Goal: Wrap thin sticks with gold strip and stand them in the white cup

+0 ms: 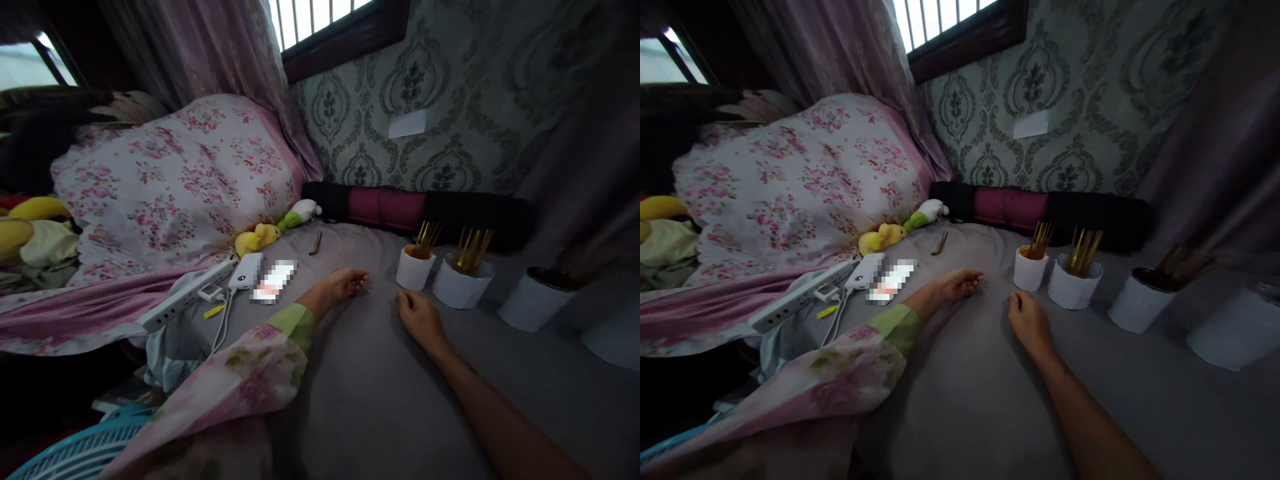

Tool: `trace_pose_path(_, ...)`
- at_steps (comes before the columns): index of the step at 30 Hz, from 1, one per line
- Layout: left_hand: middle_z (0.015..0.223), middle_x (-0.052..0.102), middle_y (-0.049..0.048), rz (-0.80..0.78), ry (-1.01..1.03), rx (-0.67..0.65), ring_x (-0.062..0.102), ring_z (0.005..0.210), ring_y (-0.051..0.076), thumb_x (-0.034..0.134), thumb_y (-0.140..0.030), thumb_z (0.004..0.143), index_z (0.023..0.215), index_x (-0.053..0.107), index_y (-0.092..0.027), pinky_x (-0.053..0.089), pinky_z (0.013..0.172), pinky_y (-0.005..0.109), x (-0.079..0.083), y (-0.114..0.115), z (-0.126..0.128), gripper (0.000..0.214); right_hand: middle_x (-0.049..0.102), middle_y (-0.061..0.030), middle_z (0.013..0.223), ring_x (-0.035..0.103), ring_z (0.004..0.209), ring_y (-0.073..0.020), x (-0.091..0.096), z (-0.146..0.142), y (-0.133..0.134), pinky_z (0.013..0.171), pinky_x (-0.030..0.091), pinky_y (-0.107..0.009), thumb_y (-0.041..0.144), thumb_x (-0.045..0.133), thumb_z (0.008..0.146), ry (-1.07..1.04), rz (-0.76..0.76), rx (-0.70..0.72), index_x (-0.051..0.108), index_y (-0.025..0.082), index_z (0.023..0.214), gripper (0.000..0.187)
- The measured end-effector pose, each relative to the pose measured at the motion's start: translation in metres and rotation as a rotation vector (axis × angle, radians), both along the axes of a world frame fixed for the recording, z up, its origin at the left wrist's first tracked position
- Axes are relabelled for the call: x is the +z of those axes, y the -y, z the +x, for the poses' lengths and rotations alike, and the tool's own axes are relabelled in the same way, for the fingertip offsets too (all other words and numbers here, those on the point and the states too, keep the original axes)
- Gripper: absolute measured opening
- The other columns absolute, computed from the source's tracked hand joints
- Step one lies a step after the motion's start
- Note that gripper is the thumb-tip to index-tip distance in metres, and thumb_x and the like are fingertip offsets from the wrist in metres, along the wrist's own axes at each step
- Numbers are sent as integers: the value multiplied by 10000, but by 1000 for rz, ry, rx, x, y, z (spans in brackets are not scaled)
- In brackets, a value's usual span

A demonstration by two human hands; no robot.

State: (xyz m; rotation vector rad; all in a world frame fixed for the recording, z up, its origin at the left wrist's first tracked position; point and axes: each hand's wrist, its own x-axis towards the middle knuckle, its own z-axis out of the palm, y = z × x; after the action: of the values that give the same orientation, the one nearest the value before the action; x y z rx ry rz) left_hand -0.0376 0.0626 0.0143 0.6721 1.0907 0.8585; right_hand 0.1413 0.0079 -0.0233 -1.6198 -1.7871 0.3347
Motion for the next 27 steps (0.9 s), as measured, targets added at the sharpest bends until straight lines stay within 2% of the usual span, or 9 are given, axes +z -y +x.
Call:
trace_pose_path(10,527,478,-22,45,-133,21,417,445,47,471,-121,796,638,502,-133,316,432,162,-7,-29,-9,161,631,-68,683,537,602,-165,3,-1,3,531,300,-248,359,347,820,1,-1,-8,611,161,760,335)
trace_pose_path(21,523,462,-5,83,-349,30,414,457,52,489,-164,809,635,516,-126,326,435,165,0,-37,-17,180,641,-72,721,548,644,-168,-2,1,-1,552,313,-245,342,347,821,21,4,-1,620,161,785,329)
trace_pose_path(24,656,534,25,84,-447,51,486,556,75,491,-218,827,784,569,-108,406,508,192,1,-41,-24,141,641,-72,718,546,633,-168,-3,1,-1,546,307,-246,336,352,819,35,13,-8,620,159,782,324)
trace_pose_path(27,973,567,72,91,-536,76,559,799,140,492,-294,836,1033,540,-122,484,681,314,1,-47,-32,265,646,-76,733,548,633,-173,-2,1,-1,540,302,-250,338,346,824,29,13,-11,621,158,790,330)
